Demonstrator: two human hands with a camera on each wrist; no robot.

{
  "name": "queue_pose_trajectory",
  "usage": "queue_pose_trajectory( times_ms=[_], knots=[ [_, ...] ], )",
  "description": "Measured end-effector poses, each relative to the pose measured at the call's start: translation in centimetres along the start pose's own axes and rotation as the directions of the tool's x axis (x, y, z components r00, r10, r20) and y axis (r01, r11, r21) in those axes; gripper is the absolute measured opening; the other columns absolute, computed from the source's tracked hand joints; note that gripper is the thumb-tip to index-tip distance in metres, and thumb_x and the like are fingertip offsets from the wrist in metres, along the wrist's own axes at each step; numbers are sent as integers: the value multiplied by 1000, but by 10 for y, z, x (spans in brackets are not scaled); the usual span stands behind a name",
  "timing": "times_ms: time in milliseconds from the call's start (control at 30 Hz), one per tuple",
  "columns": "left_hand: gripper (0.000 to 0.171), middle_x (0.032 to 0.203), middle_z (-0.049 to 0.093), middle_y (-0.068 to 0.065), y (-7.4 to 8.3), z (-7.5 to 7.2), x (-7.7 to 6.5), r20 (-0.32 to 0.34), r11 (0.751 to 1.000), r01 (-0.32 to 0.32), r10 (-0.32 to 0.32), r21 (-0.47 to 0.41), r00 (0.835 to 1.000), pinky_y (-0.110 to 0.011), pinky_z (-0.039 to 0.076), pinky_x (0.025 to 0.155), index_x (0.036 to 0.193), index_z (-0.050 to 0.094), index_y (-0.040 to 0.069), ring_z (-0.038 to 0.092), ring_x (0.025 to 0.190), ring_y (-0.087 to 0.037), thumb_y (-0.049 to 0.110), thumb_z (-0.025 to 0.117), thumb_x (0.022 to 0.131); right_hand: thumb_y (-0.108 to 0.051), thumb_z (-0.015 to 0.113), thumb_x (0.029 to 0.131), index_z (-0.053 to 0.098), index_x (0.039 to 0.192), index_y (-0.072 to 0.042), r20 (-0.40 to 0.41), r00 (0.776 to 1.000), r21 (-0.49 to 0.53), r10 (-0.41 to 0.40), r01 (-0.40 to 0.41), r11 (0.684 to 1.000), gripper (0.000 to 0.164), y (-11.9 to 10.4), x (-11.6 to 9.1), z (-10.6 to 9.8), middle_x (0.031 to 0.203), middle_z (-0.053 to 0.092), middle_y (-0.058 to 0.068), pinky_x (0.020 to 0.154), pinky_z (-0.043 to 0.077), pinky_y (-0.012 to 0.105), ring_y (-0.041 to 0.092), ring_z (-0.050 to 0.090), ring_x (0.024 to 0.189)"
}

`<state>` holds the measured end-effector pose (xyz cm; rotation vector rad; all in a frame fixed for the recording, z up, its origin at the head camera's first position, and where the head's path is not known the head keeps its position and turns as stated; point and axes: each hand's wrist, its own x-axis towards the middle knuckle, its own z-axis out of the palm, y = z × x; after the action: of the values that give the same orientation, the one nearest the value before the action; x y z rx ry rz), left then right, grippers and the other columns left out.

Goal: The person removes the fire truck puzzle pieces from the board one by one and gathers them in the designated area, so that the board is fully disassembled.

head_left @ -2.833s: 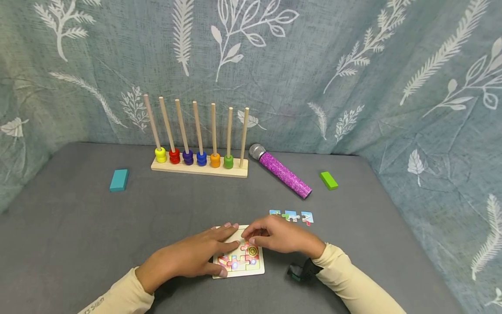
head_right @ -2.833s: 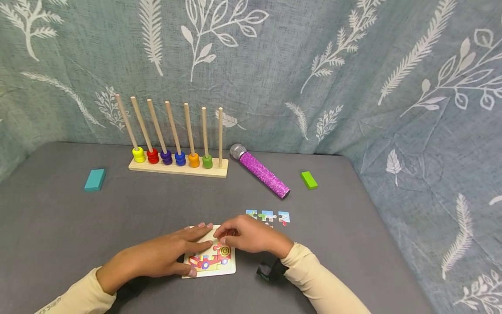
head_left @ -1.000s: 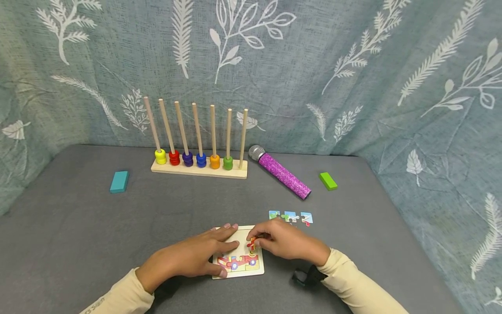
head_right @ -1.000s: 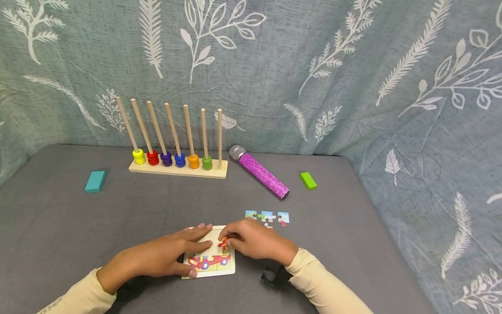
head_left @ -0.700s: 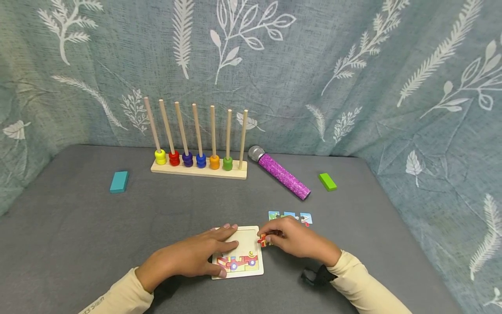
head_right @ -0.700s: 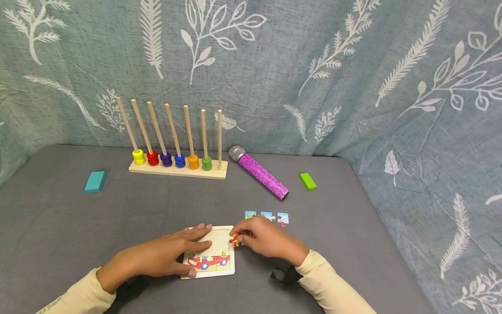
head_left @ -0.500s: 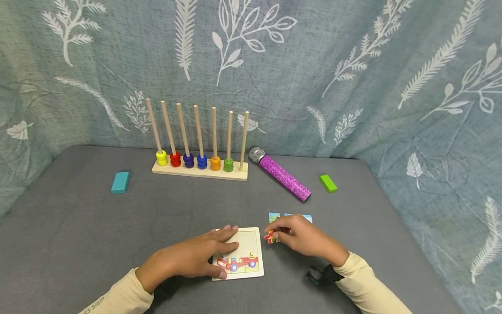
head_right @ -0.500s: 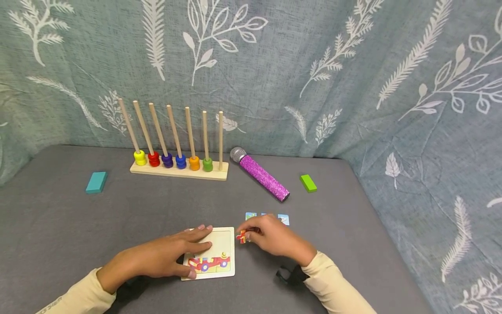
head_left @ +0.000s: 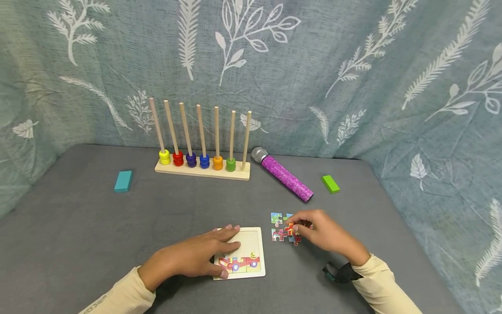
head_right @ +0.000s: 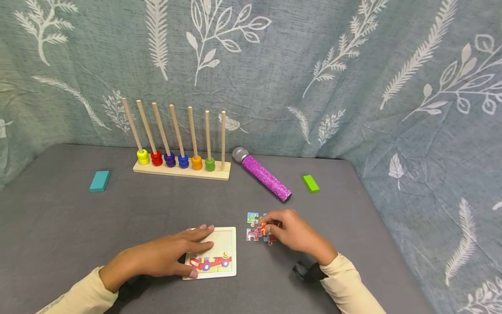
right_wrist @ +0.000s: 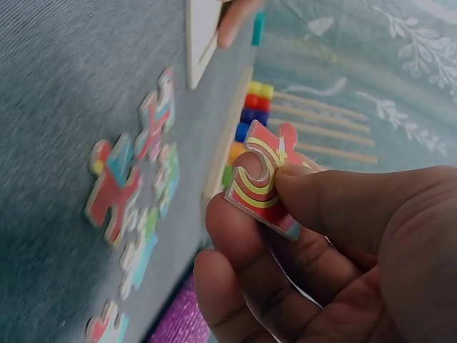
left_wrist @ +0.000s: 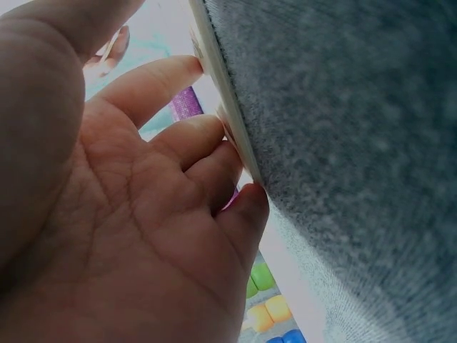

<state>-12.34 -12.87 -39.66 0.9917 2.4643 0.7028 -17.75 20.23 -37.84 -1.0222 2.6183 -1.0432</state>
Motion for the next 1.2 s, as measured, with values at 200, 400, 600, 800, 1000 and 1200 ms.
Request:
queue_pose_trajectory(
  times_ms=[200, 400, 600, 800, 1000, 1200],
  knots=[
    [66, 158, 26, -10, 0, 0, 1, 3, 1000, -1, 1, -4, 1000, -51, 23, 113, 142, 52, 9, 21, 144, -30, 32, 75, 85, 5, 61, 89, 74, 99, -5, -28, 999, -14, 27, -27, 1000, 20, 12, -7, -6, 88, 68, -5, 65, 50, 27, 7, 56, 74],
    [65, 158, 26, -10, 1, 1, 2, 5, 1000, 2, -2, -4, 1000, -50, 22, 114, 142, 52, 9, 21, 145, -30, 30, 76, 85, 4, 62, 89, 72, 104, 0, -39, 995, 25, 92, -91, 996, 18, 20, -15, -15, 91, 68, -1, 68, 51, 27, 9, 58, 77],
    [64, 158, 26, -11, 0, 1, 2, 0, 1000, 3, -3, 11, 1000, -50, 23, 114, 141, 52, 8, 21, 144, -30, 28, 75, 85, 5, 64, 88, 72, 100, -2, -37, 994, 19, 106, -105, 994, 16, 27, -18, -17, 86, 66, -2, 64, 50, 25, 9, 56, 73],
    [64, 158, 26, -11, 0, 2, 2, 1, 1000, 4, -4, 14, 1000, -50, 23, 113, 142, 52, 7, 21, 144, -30, 28, 75, 86, 0, 66, 89, 74, 99, -3, 3, 992, 43, 126, -126, 991, 13, 33, -19, -16, 83, 68, -2, 59, 50, 25, 7, 57, 67],
    [65, 158, 26, -10, -1, 2, 1, 6, 1000, 8, -8, 8, 1000, -49, 22, 114, 142, 51, 8, 20, 145, -29, 28, 75, 85, 0, 67, 89, 73, 100, 0, 62, 987, 51, 148, -151, 987, 13, 37, -20, -15, 79, 67, -1, 55, 47, 24, 6, 57, 64],
    [65, 158, 25, -10, -1, 2, 2, 6, 1000, 11, -11, -6, 1000, -50, 22, 114, 142, 51, 8, 20, 145, -29, 27, 76, 85, 3, 66, 88, 72, 99, 0, 52, 990, 12, 135, -136, 991, 13, 42, -21, -12, 78, 67, -3, 56, 48, 24, 6, 58, 64]
  ],
)
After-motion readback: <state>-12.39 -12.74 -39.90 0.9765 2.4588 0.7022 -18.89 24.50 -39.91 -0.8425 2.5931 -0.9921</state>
